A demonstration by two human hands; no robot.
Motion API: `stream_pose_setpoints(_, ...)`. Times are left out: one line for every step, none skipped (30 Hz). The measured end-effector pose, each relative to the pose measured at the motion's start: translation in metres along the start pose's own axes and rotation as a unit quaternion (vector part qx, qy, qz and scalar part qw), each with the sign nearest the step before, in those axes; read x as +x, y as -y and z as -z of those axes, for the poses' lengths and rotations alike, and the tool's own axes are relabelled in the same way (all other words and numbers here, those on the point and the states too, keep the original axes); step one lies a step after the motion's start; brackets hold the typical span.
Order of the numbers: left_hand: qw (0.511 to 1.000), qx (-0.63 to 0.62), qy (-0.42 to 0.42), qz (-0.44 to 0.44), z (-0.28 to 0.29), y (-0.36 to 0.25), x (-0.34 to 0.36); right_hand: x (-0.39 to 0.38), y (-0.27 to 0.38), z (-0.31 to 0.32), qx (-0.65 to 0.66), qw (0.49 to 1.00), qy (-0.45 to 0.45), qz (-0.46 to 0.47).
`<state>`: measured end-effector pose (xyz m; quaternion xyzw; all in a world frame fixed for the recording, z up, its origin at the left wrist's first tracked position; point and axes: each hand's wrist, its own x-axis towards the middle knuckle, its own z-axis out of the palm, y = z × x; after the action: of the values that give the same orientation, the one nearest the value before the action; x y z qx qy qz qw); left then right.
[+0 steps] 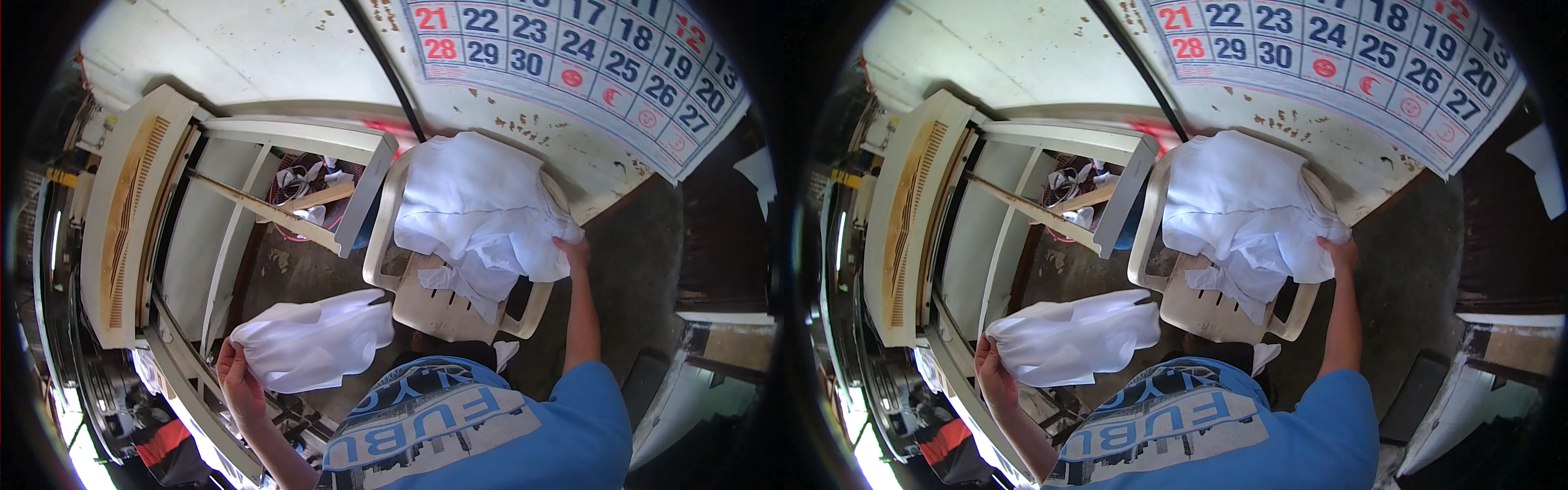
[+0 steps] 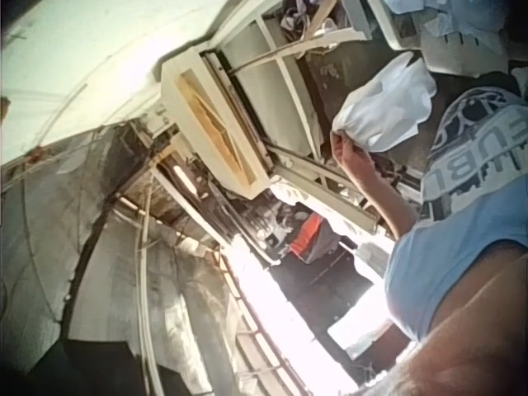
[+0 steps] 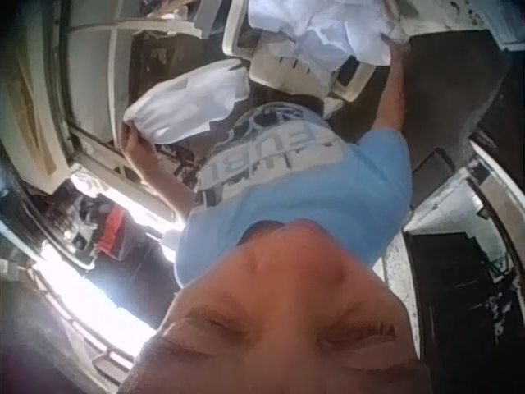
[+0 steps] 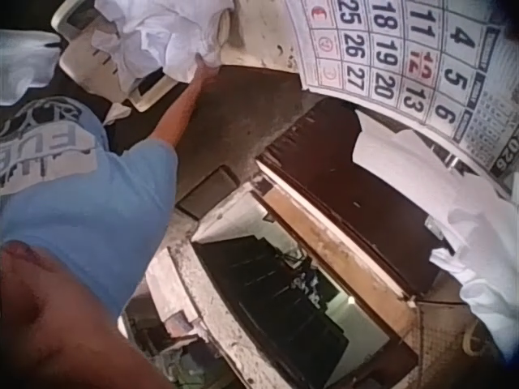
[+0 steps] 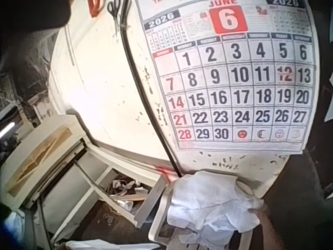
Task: The recorder prepares white t-shirts and alignment sheets on a screen-printing machine.
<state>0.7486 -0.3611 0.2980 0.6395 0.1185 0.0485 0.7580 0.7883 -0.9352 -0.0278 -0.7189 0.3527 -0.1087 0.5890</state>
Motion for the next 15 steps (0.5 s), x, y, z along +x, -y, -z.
stream_pose_setpoints(1.0,0.007,-0.019,0.002,0.012,0.005,-0.004,-0.004,0.01,-0.005,-0.102,0.994,-0.042,-0.012)
stream_pose_setpoints(0.999,0.014,-0.036,0.004,0.02,0.008,-0.008,-0.009,0.02,-0.012,-0.202,0.975,-0.086,-0.023)
stream_pose_setpoints(0.999,0.004,-0.048,0.006,0.021,0.01,-0.012,-0.016,0.029,-0.02,-0.207,0.974,-0.087,-0.019)
stream_pose_setpoints(0.999,-0.003,-0.049,0.007,0.024,0.014,-0.013,-0.023,0.04,-0.031,-0.035,0.998,-0.039,-0.022)
stream_pose_setpoints(0.998,-0.006,-0.062,0.011,0.028,0.02,-0.012,-0.029,0.052,-0.042,0.139,0.99,0.01,-0.024)
stream_pose_setpoints(0.997,-0.008,-0.076,0.014,0.031,0.025,-0.011,-0.032,0.071,-0.051,0.206,0.977,0.029,-0.043)
stream_pose_setpoints(0.997,-0.013,-0.075,0.016,0.034,0.029,-0.01,-0.034,0.096,-0.058,0.271,0.959,0.049,-0.063)
stream_pose_setpoints(0.997,-0.019,-0.068,0.015,0.037,0.032,-0.008,-0.043,0.13,-0.064,0.305,0.944,0.094,-0.086)
stream_pose_setpoints(0.998,-0.025,-0.061,0.014,0.04,0.033,-0.007,-0.052,0.166,-0.061,0.338,0.924,0.139,-0.109)
stream_pose_setpoints(0.998,-0.028,-0.06,0.016,0.042,0.034,-0.003,-0.055,0.193,-0.051,0.335,0.926,0.136,-0.107)
stream_pose_setpoints(0.998,-0.031,-0.06,0.015,0.043,0.035,0.0,-0.06,0.216,-0.039,0.339,0.921,0.157,-0.113)
stream_pose_setpoints(0.997,-0.034,-0.064,0.011,0.043,0.036,0.002,-0.065,0.231,-0.031,0.343,0.914,0.182,-0.119)
stream_pose_setpoints(0.997,-0.034,-0.073,0.004,0.041,0.036,0.003,-0.067,0.237,-0.02,0.35,0.912,0.19,-0.101)
stream_pose_setpoints(0.996,-0.038,-0.078,0.002,0.038,0.037,0.004,-0.064,0.234,-0.005,0.358,0.909,0.198,-0.084)
stream_pose_setpoints(0.996,-0.036,-0.079,0.006,0.034,0.036,0.005,-0.063,0.221,0.012,0.33,0.937,0.112,-0.033)
